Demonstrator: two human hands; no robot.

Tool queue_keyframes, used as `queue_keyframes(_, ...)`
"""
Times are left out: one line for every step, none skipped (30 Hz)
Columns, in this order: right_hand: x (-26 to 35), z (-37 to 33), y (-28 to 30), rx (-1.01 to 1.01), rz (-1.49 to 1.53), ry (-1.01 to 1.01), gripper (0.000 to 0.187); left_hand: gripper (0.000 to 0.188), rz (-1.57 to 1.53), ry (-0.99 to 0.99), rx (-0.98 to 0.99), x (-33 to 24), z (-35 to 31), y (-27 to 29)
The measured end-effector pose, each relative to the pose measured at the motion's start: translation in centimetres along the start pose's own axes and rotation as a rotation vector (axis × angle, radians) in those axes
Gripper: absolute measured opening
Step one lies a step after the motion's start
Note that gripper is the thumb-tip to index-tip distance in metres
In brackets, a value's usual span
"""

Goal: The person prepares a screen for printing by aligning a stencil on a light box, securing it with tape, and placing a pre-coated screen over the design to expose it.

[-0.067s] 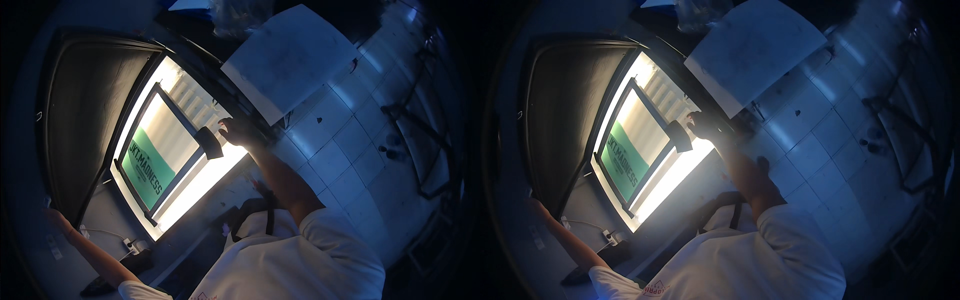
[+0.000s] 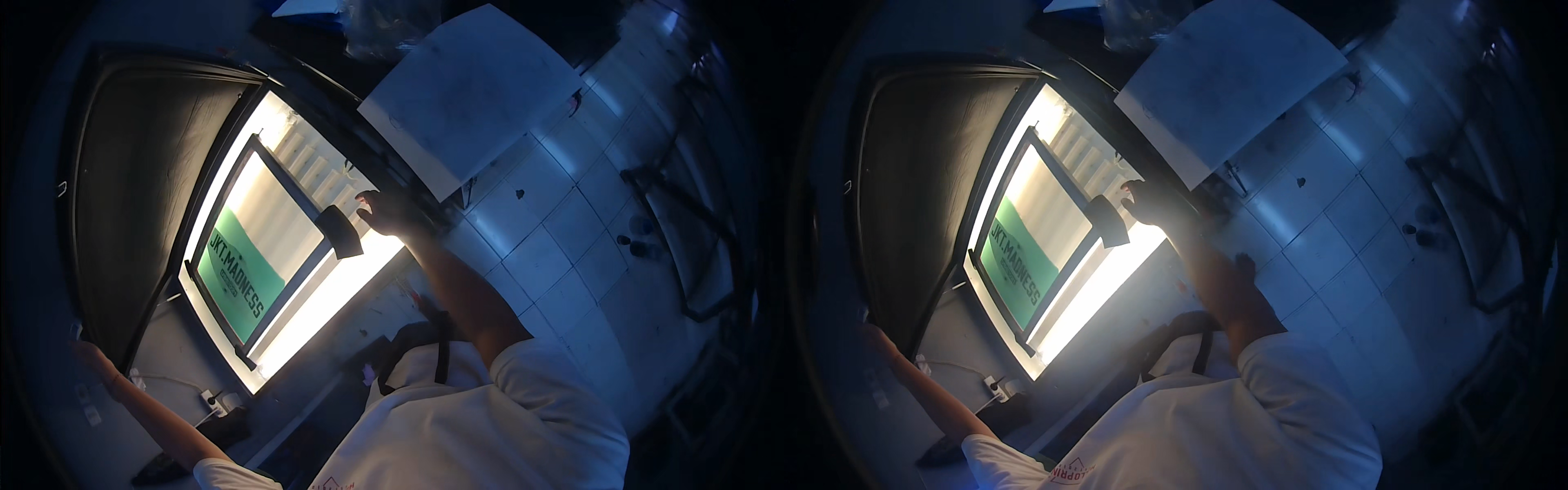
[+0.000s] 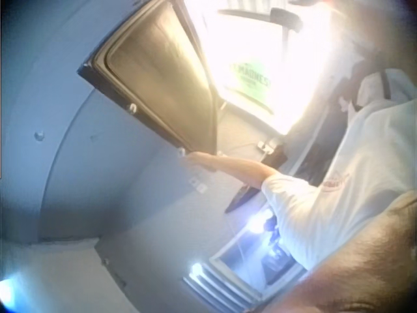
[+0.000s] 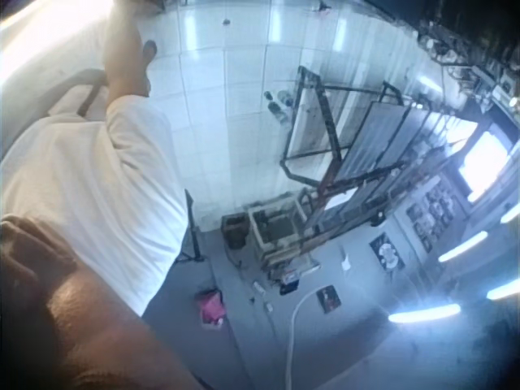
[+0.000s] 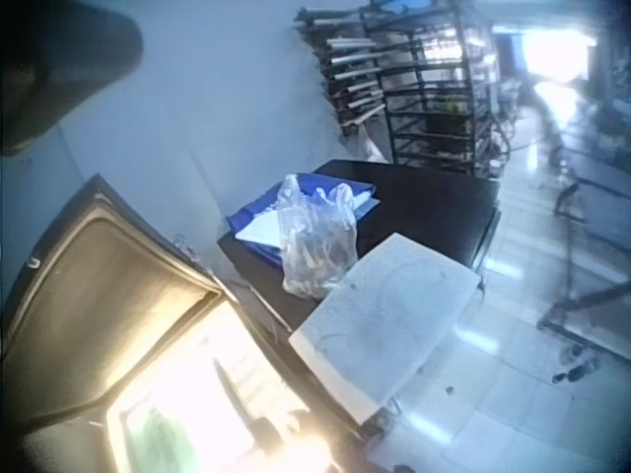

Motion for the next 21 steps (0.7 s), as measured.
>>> queue_keyframes(0.7,-0.6,1.4,0.008,0.001,-0.017,0.035,0.032,0.088,-0.033,-0.036,-0.5,0.3,0.1)
queue_keyframes(1.4,-1.3,2.7,0.017,0.007,-0.032,0.036,0.033,0.181,-0.065,-0.074,-0.5,0.7,0.6)
queue_keyframes(1.1,-1.9,3.8,0.013,-0.010,-0.056,0.038,0.035,0.161,0.036,-0.105,-1.5,2.2,1.2)
queue_keyframes(-0.4,-2.6,5.5,-0.136,0.081,-0.068,0.037,0.036,0.001,0.234,-0.121,-5.4,5.1,2.9)
queue_keyframes(-2.6,-4.2,6.9,-0.289,0.186,-0.074,0.037,0.037,-0.253,0.493,-0.155,-7.7,10.7,8.0)
queue_keyframes(-3.7,-6.4,7.8,-0.416,0.326,-0.061,0.036,0.039,-0.460,0.704,-0.179,-7.6,14.7,13.9)
queue_keyframes(-4.1,-8.9,8.8,-0.412,0.412,-0.138,0.035,0.041,-0.610,0.818,-0.179,-8.4,16.5,18.9)
queue_keyframes(-4.5,-11.7,10.8,-0.421,0.483,-0.214,0.034,0.042,-0.754,0.891,-0.166,-10.9,17.7,22.8)
queue_keyframes(-5.9,-14.6,12.6,-0.445,0.415,-0.336,0.033,0.051,-0.885,0.885,-0.155,-14.0,18.3,25.5)
queue_keyframes(-7.7,-17.6,14.1,-0.477,0.321,-0.457,0.032,0.053,-1.174,1.003,-0.174,-20.3,18.8,30.0)
queue_keyframes(-9.6,-20.3,14.7,-0.489,0.260,-0.492,0.032,0.052,-1.508,0.952,-0.139,-26.3,18.7,34.8)
queue_keyframes(-11.6,-22.7,15.0,-0.505,0.180,-0.519,0.032,0.049,-1.805,0.873,-0.057,-32.7,18.7,40.5)
queue_keyframes(-12.5,-24.1,14.9,-0.498,0.204,-0.560,0.032,0.046,-2.044,0.660,0.032,-36.3,20.5,47.9)
queue_keyframes(-14.2,-26.2,15.5,-0.537,0.154,-0.607,0.032,0.042,-2.317,0.459,0.071,-42.1,20.5,55.2)
queue_keyframes(-15.2,-27.7,15.1,-0.537,0.142,-0.648,0.032,0.039,-2.500,0.215,0.114,-45.1,19.9,62.7)
queue_keyframes(-16.1,-29.0,15.0,-0.566,0.135,-0.637,0.033,0.037,-2.616,0.009,0.118,-47.7,18.5,68.9)
queue_keyframes(-17.0,-30.2,14.6,-0.568,0.157,-0.663,0.033,0.034,-2.692,-0.172,0.137,-50.0,17.1,74.0)
queue_keyframes(-17.9,-30.9,14.1,-0.569,0.181,-0.677,0.033,0.032,-2.739,-0.262,0.229,-52.7,15.5,77.5)
queue_keyframes(-19.1,-31.6,13.9,-0.571,0.202,-0.691,0.033,0.030,-2.774,-0.269,0.428,-56.3,13.8,79.9)
queue_keyframes(-20.3,-32.3,13.6,-0.558,0.152,-0.712,0.033,0.029,-2.794,-0.142,0.813,-61.3,11.8,81.3)
queue_keyframes(-21.8,-32.9,13.9,-0.545,0.099,-0.728,0.033,0.029,-2.766,0.006,1.198,-65.6,10.1,82.2)
Point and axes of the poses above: each hand's wrist, its own z-axis towards the middle knuckle, its own y-axis out of the back of the hand, x = y × z, the point moved 8 cm from there along z, towards the middle knuckle, and after that the axes turned 14 degrees about -x, right-handed, at the moved point
